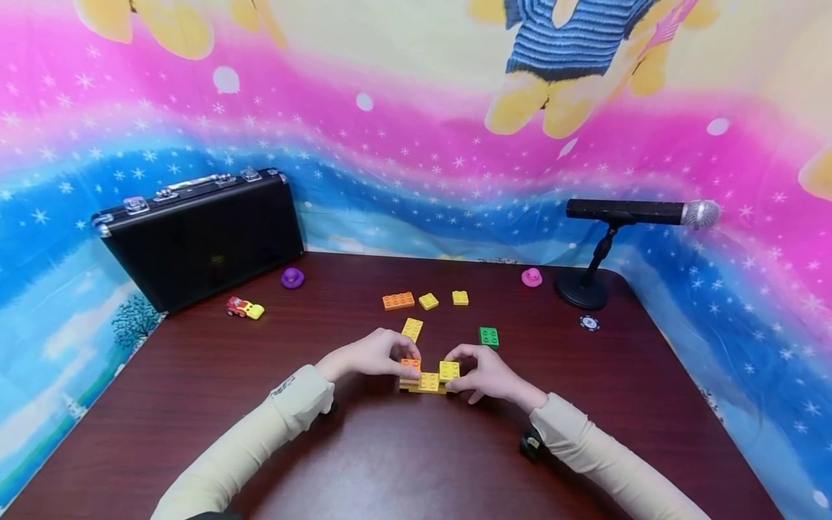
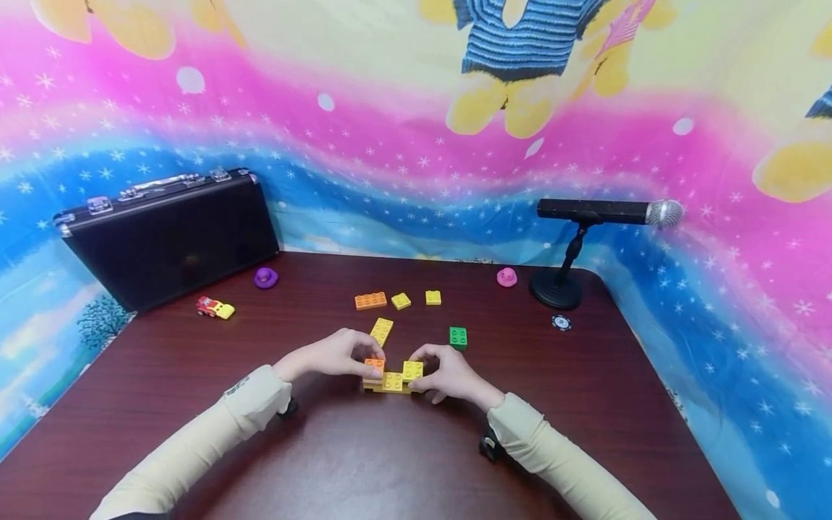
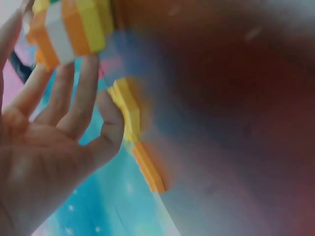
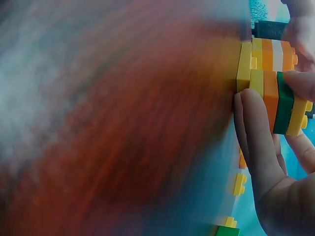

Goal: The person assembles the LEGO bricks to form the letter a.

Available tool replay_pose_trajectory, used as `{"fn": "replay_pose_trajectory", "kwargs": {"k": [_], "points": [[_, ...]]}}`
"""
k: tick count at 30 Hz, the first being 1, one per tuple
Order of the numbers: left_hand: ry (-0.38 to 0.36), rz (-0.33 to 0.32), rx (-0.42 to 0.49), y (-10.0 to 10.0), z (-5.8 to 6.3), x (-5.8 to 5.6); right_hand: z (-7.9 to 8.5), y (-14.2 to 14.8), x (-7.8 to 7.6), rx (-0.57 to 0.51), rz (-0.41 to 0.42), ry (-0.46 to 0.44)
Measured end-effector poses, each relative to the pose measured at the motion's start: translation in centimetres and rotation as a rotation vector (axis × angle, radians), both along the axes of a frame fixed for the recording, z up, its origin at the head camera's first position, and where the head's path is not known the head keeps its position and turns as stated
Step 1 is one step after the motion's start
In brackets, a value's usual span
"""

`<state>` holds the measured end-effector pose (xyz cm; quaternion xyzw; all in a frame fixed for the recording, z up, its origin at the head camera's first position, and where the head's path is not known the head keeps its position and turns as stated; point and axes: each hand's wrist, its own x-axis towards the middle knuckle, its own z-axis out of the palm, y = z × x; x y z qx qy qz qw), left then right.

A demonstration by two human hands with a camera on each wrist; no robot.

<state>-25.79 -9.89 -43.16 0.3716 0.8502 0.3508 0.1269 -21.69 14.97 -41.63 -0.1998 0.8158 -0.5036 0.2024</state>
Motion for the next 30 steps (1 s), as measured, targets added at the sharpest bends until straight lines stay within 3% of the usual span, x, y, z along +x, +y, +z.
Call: {"fn": "replay_pose_trajectory", "kwargs": {"k": [2, 5, 11, 17, 23, 30], "points": [[0.017, 0.002, -0.008, 0.1, 0.3, -0.8, 0.0, 0.0, 0.1, -0.001, -0.004, -0.002], [0.048, 0.06, 0.011, 0.5, 0.5, -2.2, 0.1, 0.1, 0.1, 0.001, -0.01, -0.004], [0.146, 0.259, 0.016, 1.5, 0.1, -5.7, 0.3, 0.1, 0.1, 0.016, -0.014, -0.004], [0.125, 0.438, -0.011, 2.5, -0.8, -8.4, -0.7, 0.1, -0.5, 0.012, -0.008, -0.005], [0.105, 0.538, -0.05, 3.6, -1.2, -9.6, -2.8, 0.3, -1.5, 0.009, -0.027, -0.016], [0.113, 0.6, -0.192, 5.1, -1.4, -10.4, -2.9, 0.6, -1.6, 0.012, -0.022, -0.007]]}}
